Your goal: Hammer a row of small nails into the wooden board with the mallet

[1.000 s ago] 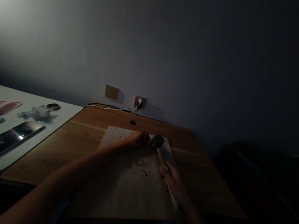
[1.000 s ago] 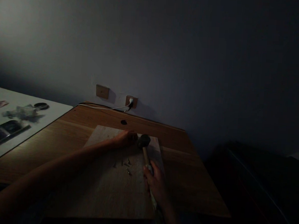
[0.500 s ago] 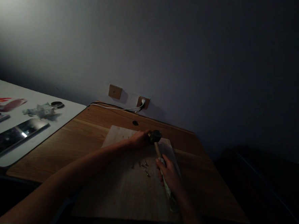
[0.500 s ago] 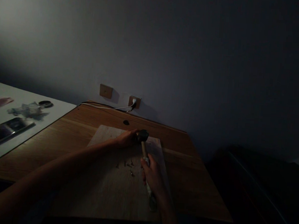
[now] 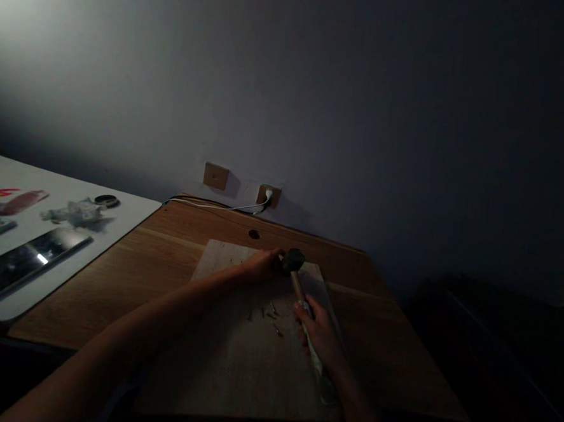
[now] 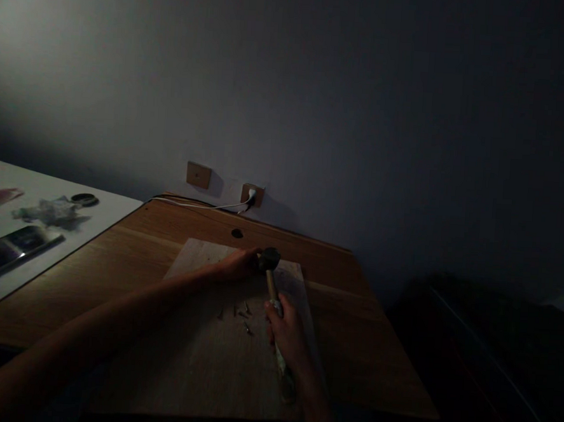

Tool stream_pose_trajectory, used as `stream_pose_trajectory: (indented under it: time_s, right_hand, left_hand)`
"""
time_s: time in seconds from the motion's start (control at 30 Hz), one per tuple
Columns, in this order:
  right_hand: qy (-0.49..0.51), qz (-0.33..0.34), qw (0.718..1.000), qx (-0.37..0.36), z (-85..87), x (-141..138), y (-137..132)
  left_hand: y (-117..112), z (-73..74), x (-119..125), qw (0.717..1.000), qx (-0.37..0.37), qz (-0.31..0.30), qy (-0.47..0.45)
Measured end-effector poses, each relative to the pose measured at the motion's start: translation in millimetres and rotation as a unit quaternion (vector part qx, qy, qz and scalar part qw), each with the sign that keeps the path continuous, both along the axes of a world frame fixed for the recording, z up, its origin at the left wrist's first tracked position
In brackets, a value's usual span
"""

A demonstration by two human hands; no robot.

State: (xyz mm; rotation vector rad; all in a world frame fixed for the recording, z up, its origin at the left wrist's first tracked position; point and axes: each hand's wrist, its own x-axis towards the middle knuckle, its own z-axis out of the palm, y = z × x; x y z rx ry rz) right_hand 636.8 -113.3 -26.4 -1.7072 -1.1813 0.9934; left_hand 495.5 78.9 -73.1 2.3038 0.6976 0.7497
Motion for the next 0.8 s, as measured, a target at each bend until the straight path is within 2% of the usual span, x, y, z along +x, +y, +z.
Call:
stream_pose_trajectory:
  time_s: [0.1,0.17,0.23,0.3,0.4,0.47,0.67,0.8]
  right_hand:
    - [0.022,-0.005,1.000,-0.005,-2.8,6.9,-10.3]
    - [0.032,-0.005,0.999,-0.013,-9.3,14.3,-20.9]
    - [0.035,-0.025,0.999,-0.031,-19.1,22.6,-31.7]
    - [0.032,-0.051,0.997,-0.051,-29.5,29.4,-40.4]
    - [0.032,-0.065,0.995,-0.071,-39.3,34.0,-47.7]
    - [0.035,-0.069,0.994,-0.075,-39.7,33.4,-49.6]
    - [0.059,-0.054,0.994,-0.079,-25.3,25.9,-51.5]
    - [0.066,-0.036,0.994,-0.075,-23.9,26.3,-51.2]
  left_hand:
    - [3.1,3.4,-3.3,1.000,-0.002,-0.016,0.014]
    - [1.9,13.3,-7.9,0.998,0.039,-0.012,0.039]
    - [-3.5,27.1,-12.8,0.993,0.087,-0.035,0.074]
    - [-13.0,40.2,-16.3,0.981,0.095,-0.114,0.122]
    - [-30.4,50.8,-16.3,0.949,0.059,-0.242,0.192]
    - [-40.6,52.0,-13.5,0.938,0.047,-0.276,0.206]
    - [-53.5,56.9,-6.6,0.933,0.027,-0.277,0.226]
    - [-41.2,59.5,-12.2,0.940,0.035,-0.263,0.215]
